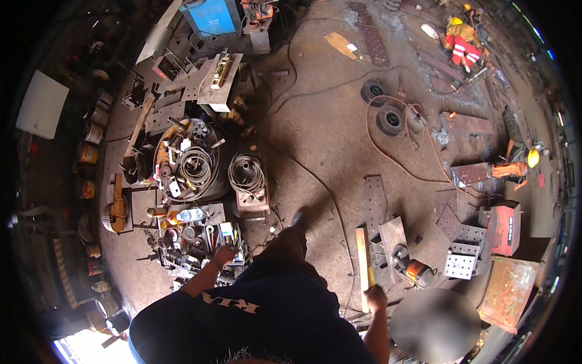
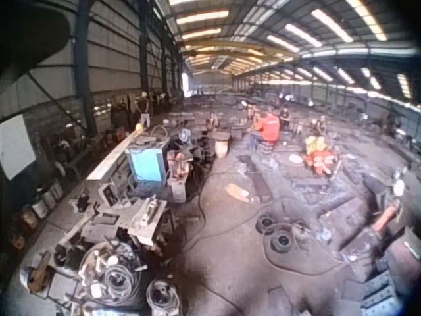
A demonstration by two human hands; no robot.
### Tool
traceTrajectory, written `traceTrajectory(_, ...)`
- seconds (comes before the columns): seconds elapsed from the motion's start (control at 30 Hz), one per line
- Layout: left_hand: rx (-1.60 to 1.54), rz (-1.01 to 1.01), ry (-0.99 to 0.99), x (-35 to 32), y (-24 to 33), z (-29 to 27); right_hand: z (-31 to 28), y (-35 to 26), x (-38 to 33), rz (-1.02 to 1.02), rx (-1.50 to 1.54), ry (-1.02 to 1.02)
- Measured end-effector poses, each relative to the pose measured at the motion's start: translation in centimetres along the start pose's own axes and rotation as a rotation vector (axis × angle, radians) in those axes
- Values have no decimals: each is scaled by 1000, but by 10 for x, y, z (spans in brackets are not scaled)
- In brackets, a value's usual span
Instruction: The person sits on the workshop floor and uses a tape measure to measure various metal parts and tools. They handle a motor-like component, a metal bracket, and a power tool, taking measurements and placing items back down.
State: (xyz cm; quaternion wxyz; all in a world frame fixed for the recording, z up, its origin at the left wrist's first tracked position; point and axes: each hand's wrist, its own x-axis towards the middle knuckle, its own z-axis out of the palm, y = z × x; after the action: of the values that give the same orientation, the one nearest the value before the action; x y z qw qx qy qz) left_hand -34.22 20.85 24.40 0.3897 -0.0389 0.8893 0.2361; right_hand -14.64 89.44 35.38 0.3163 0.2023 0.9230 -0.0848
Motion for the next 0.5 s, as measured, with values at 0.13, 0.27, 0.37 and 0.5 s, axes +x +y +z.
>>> traceTrajectory(0.13,-287,-30,192,30,127,-121,-116,-38,43,200,794,208)
traceTrajectory(0.27,-712,-52,295,91,142,-168,-139,-47,74,333,559,27)
traceTrajectory(0.37,-753,-108,352,106,158,-186,-139,-28,113,-213,-217,-266)
traceTrajectory(0.5,-361,-209,315,112,141,-177,-180,-37,159,-38,98,-381)
